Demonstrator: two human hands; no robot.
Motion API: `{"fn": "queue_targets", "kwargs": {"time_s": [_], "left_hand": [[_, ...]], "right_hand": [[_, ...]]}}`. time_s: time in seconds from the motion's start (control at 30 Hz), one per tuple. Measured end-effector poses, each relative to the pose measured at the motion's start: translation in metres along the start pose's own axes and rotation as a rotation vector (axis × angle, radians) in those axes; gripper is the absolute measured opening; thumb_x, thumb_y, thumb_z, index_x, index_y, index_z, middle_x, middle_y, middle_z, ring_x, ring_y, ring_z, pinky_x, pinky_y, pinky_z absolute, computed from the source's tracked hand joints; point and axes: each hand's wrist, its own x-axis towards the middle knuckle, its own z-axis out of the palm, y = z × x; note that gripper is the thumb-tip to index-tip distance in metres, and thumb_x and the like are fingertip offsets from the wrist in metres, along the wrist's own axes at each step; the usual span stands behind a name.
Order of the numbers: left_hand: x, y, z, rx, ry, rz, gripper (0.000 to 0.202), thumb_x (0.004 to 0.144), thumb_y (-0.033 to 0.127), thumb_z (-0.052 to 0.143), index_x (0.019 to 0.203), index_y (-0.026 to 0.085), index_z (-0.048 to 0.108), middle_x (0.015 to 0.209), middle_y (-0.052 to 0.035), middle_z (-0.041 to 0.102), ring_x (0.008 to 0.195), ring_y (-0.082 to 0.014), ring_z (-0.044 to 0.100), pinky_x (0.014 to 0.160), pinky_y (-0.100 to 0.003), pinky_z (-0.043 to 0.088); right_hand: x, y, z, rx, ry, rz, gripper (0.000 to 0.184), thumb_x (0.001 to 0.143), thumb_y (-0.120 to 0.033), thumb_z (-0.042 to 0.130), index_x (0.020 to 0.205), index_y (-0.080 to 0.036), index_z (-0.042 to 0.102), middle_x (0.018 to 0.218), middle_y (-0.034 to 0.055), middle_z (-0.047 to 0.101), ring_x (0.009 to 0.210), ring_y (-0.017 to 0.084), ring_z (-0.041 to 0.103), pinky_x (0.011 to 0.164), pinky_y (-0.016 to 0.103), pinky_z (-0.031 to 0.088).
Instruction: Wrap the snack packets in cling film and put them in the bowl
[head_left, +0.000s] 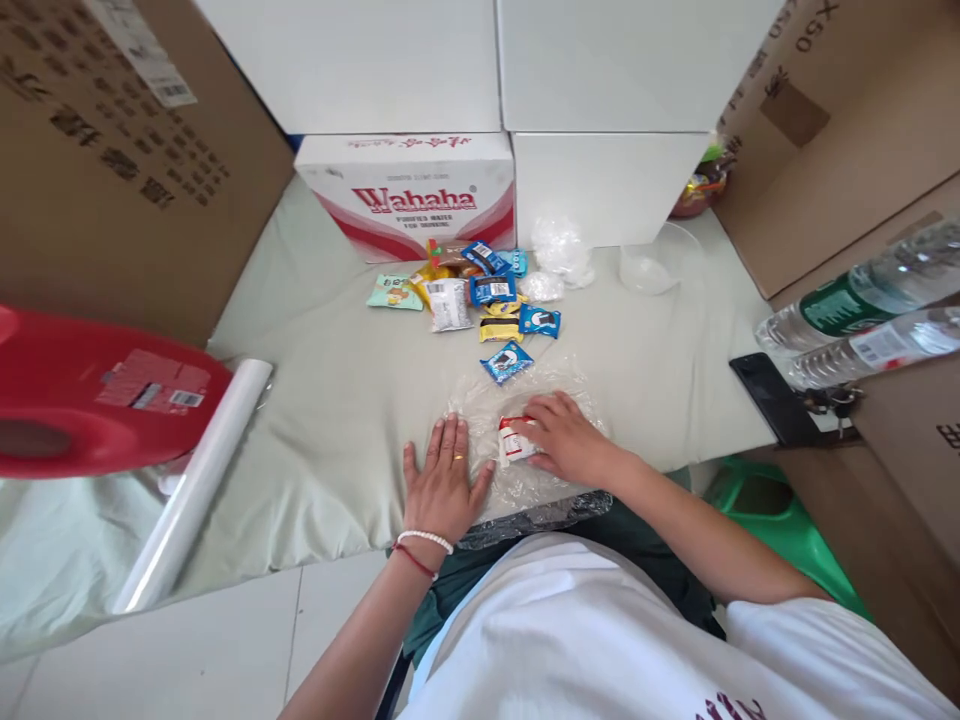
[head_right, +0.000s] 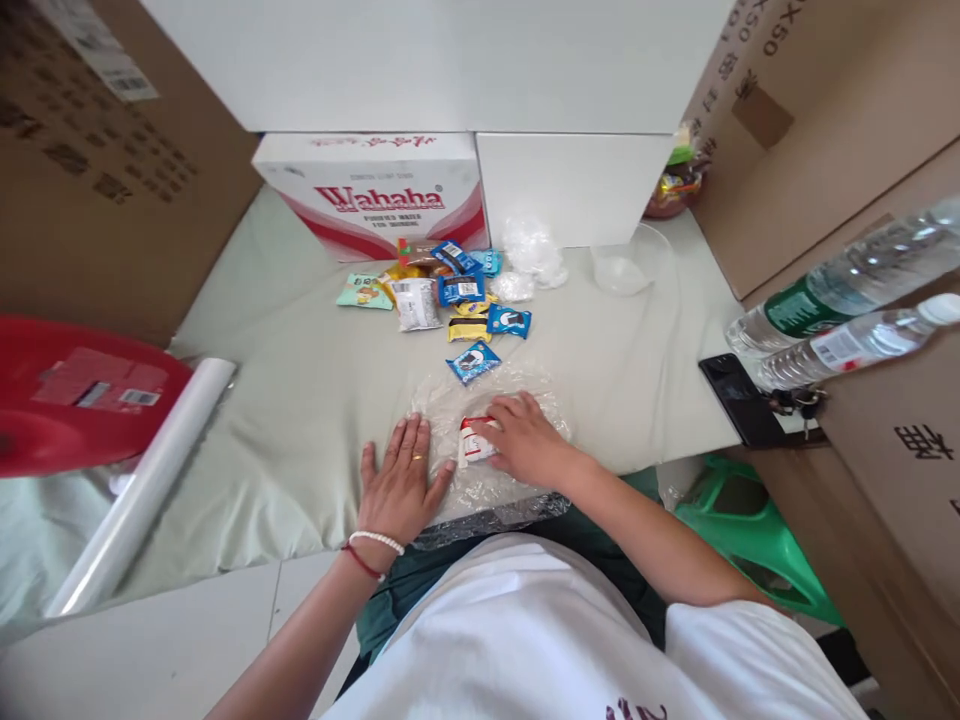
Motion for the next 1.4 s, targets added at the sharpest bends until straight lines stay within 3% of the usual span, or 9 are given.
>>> {"fn": "queue_targets", "kwargs": {"time_s": [0.2, 0.37, 0.47, 0.67, 0.87, 1.03, 1.2, 1.3, 1.4], "left_hand": [[0.002, 0.001, 0.001, 0.017, -0.006, 0.001, 0.072, 0.103, 0.051, 0.031, 0.165, 0.014, 0.025, 0.168, -0.0182, 0.032, 0.156, -0.0346, 0.032, 0.125, -0.069, 0.010], [0.002, 0.001, 0.001, 0.025, -0.013, -0.010, 0.073, 0.103, 0.052, 0.029, 0.165, 0.013, 0.023, 0.168, -0.0177, 0.032, 0.156, -0.0352, 0.032, 0.125, -0.069, 0.009], [0.003, 0.002, 0.001, 0.007, -0.028, -0.025, 0.074, 0.102, 0.052, 0.029, 0.165, 0.014, 0.023, 0.168, -0.0176, 0.032, 0.156, -0.0355, 0.031, 0.125, -0.070, 0.009], [0.003, 0.004, 0.003, -0.016, -0.032, -0.038, 0.075, 0.102, 0.054, 0.027, 0.165, 0.013, 0.023, 0.169, -0.0158, 0.030, 0.157, -0.0332, 0.028, 0.126, -0.067, 0.003], [0.003, 0.004, 0.003, -0.015, -0.008, -0.030, 0.074, 0.103, 0.052, 0.029, 0.165, 0.015, 0.022, 0.168, -0.0172, 0.032, 0.156, -0.0340, 0.031, 0.126, -0.068, 0.005], [0.003, 0.003, 0.002, -0.059, -0.001, -0.021, 0.072, 0.103, 0.054, 0.030, 0.166, 0.019, 0.024, 0.168, -0.0161, 0.033, 0.156, -0.0340, 0.032, 0.126, -0.067, 0.007], [0.004, -0.016, -0.002, -0.186, -0.046, -0.023, 0.062, 0.106, 0.044, 0.024, 0.162, 0.022, 0.033, 0.167, -0.0127, 0.037, 0.156, -0.0271, 0.034, 0.127, -0.060, 0.014], [0.009, -0.034, -0.004, -0.228, -0.071, 0.020, 0.059, 0.105, 0.044, 0.030, 0.158, 0.022, 0.041, 0.166, -0.0121, 0.041, 0.155, -0.0259, 0.037, 0.127, -0.057, 0.020], [0.016, -0.049, -0.006, -0.235, -0.048, 0.065, 0.057, 0.101, 0.042, 0.040, 0.152, 0.020, 0.049, 0.161, -0.0134, 0.048, 0.151, -0.0274, 0.042, 0.125, -0.054, 0.029]], "right_hand": [[0.000, -0.017, 0.020, -0.015, 0.102, 0.070, 0.047, 0.097, -0.024, 0.066, 0.143, -0.023, 0.059, 0.139, 0.0137, 0.063, 0.144, 0.030, 0.043, 0.126, 0.061, 0.021], [-0.020, -0.012, 0.024, 0.022, 0.101, 0.083, 0.064, 0.100, -0.046, 0.061, 0.156, -0.019, 0.045, 0.163, 0.0166, 0.042, 0.154, 0.030, 0.031, 0.127, 0.060, 0.022], [-0.047, 0.006, 0.023, 0.000, 0.120, 0.176, 0.063, 0.106, -0.049, 0.045, 0.160, -0.017, 0.039, 0.167, 0.0154, 0.037, 0.156, 0.027, 0.029, 0.129, 0.056, 0.020], [-0.072, 0.052, 0.002, -0.117, 0.284, 0.576, 0.058, 0.109, -0.043, 0.032, 0.146, -0.006, 0.057, 0.151, 0.0215, 0.056, 0.146, 0.034, 0.044, 0.123, 0.057, 0.033], [-0.030, 0.069, 0.003, -0.038, 0.118, 0.246, 0.052, 0.109, -0.043, 0.033, 0.152, -0.020, 0.053, 0.160, 0.0087, 0.050, 0.152, 0.026, 0.038, 0.128, 0.054, 0.023], [-0.038, 0.104, -0.018, -0.062, 0.279, 0.561, 0.051, 0.107, -0.039, 0.035, 0.141, -0.012, 0.062, 0.152, 0.0207, 0.055, 0.142, 0.035, 0.048, 0.119, 0.064, 0.034], [-0.091, 0.064, -0.026, 0.131, 0.380, 0.240, 0.035, 0.105, -0.037, 0.049, 0.133, -0.023, 0.065, 0.125, 0.0141, 0.069, 0.121, 0.028, 0.061, 0.106, 0.051, 0.052], [-0.120, 0.023, -0.001, 0.121, 0.242, -0.017, 0.047, 0.097, -0.040, 0.066, 0.140, -0.023, 0.059, 0.130, 0.0143, 0.067, 0.127, 0.030, 0.059, 0.109, 0.055, 0.051], [-0.131, 0.003, 0.028, 0.018, 0.165, -0.032, 0.047, 0.098, -0.029, 0.065, 0.143, -0.023, 0.057, 0.140, 0.0135, 0.064, 0.132, 0.030, 0.056, 0.115, 0.060, 0.045]]}}
